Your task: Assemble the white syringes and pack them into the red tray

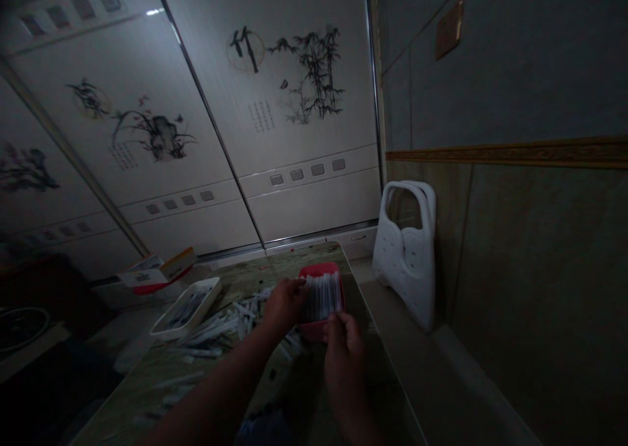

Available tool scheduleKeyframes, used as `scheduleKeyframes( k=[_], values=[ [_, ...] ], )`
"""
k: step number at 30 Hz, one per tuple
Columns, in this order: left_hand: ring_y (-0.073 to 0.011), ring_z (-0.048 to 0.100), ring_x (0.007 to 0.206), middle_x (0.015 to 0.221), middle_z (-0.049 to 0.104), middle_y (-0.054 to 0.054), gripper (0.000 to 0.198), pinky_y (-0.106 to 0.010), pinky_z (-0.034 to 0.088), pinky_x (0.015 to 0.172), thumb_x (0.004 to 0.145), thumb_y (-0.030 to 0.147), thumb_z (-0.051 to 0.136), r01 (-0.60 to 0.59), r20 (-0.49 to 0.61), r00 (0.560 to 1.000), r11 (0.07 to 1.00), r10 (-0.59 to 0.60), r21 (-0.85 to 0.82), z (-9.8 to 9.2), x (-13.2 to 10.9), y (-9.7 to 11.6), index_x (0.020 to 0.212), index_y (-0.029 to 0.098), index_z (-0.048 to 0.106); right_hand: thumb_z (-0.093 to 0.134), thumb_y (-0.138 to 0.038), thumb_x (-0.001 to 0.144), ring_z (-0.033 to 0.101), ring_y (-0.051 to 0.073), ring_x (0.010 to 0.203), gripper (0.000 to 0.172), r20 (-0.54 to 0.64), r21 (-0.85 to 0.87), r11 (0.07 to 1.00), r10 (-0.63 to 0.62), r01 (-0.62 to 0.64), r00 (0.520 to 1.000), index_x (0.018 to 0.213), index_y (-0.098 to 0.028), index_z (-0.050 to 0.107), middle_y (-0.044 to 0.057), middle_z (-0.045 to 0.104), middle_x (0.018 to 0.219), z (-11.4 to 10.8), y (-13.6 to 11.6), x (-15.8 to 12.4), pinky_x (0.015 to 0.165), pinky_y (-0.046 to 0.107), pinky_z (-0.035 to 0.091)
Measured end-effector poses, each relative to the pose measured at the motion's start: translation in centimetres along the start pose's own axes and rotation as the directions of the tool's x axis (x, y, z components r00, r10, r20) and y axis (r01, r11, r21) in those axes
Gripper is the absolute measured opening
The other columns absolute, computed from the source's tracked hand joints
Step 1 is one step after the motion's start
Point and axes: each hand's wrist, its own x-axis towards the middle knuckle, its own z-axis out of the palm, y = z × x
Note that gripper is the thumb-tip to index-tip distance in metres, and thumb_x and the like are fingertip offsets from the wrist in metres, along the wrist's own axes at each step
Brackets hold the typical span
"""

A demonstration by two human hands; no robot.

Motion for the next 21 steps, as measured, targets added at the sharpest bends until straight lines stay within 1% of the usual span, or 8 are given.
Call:
scheduleKeyframes(
  k=[2, 5, 8, 14, 18, 21],
  values=[
    [-0.0276, 0.060, 0.115, 0.125, 0.070, -0.010, 0.033, -0.037, 0.040, 0.098, 0.089, 0.028, 0.059, -0.058, 0.006, 0.998, 0.997, 0.058, 0.055, -0.1, -0.6, 0.3, 0.118, 0.026, 0.074, 0.057, -0.055, 0.088, 0.065, 0.023, 0.070, 0.034, 0.009, 0.008, 1.000, -0.008, 0.008, 1.000, 0.091, -0.022, 0.065, 0.003, 0.070, 0.075, 0.1, 0.0, 0.0, 0.062, 0.031, 0.050],
    [-0.0302, 0.055, 0.120, 0.120, 0.072, -0.006, 0.027, -0.041, 0.035, 0.103, 0.087, 0.029, 0.060, -0.110, 0.035, 0.994, 0.987, 0.106, 0.121, -0.2, -1.1, 0.7, 0.109, 0.031, 0.077, 0.057, -0.053, 0.088, 0.065, 0.022, 0.069, 0.031, 0.018, 0.025, 1.000, -0.011, 0.010, 1.000, 0.088, -0.022, 0.064, 0.003, 0.069, 0.073, 0.2, 0.1, 0.0, 0.061, 0.031, 0.050],
    [-0.0304, 0.056, 0.118, 0.113, 0.074, -0.007, 0.025, -0.042, 0.036, 0.102, 0.089, 0.030, 0.058, -0.122, 0.062, 0.992, 0.979, 0.113, 0.166, -0.1, -1.1, 0.8, 0.105, 0.030, 0.077, 0.057, -0.051, 0.088, 0.065, 0.022, 0.070, 0.029, 0.016, 0.006, 1.000, -0.006, 0.006, 1.000, 0.088, -0.023, 0.064, 0.002, 0.069, 0.074, 0.3, 0.3, 0.0, 0.062, 0.031, 0.050],
    [-0.0269, 0.059, 0.111, 0.110, 0.075, -0.008, 0.024, -0.038, 0.037, 0.098, 0.090, 0.028, 0.054, -0.153, 0.101, 0.986, 0.966, 0.135, 0.207, 0.3, -0.9, 0.8, 0.098, 0.027, 0.076, 0.059, -0.052, 0.086, 0.065, 0.023, 0.070, 0.031, 0.014, -0.006, 1.000, 0.009, -0.009, 1.000, 0.089, -0.022, 0.065, 0.003, 0.068, 0.073, 0.4, 0.6, 0.1, 0.063, 0.032, 0.051],
    [-0.0300, 0.057, 0.113, 0.109, 0.075, -0.008, 0.023, -0.042, 0.038, 0.095, 0.090, 0.029, 0.053, -0.134, 0.092, 0.989, 0.965, 0.115, 0.227, 0.1, -1.2, 1.0, 0.097, 0.027, 0.075, 0.061, -0.054, 0.084, 0.063, 0.022, 0.066, 0.034, 0.003, -0.017, 1.000, -0.001, 0.001, 1.000, 0.086, -0.020, 0.065, 0.003, 0.068, 0.070, 0.7, 0.5, -0.1, 0.060, 0.031, 0.049],
    [-0.0322, 0.056, 0.114, 0.108, 0.074, -0.009, 0.023, -0.045, 0.038, 0.095, 0.090, 0.030, 0.053, -0.120, 0.080, 0.991, 0.966, 0.104, 0.231, -0.1, -1.7, 1.3, 0.096, 0.026, 0.075, 0.061, -0.056, 0.084, 0.063, 0.021, 0.065, 0.036, 0.019, -0.023, 1.000, -0.009, 0.009, 1.000, 0.085, -0.020, 0.065, 0.003, 0.069, 0.070, 0.7, 0.3, -0.1, 0.060, 0.031, 0.048]
  ],
)
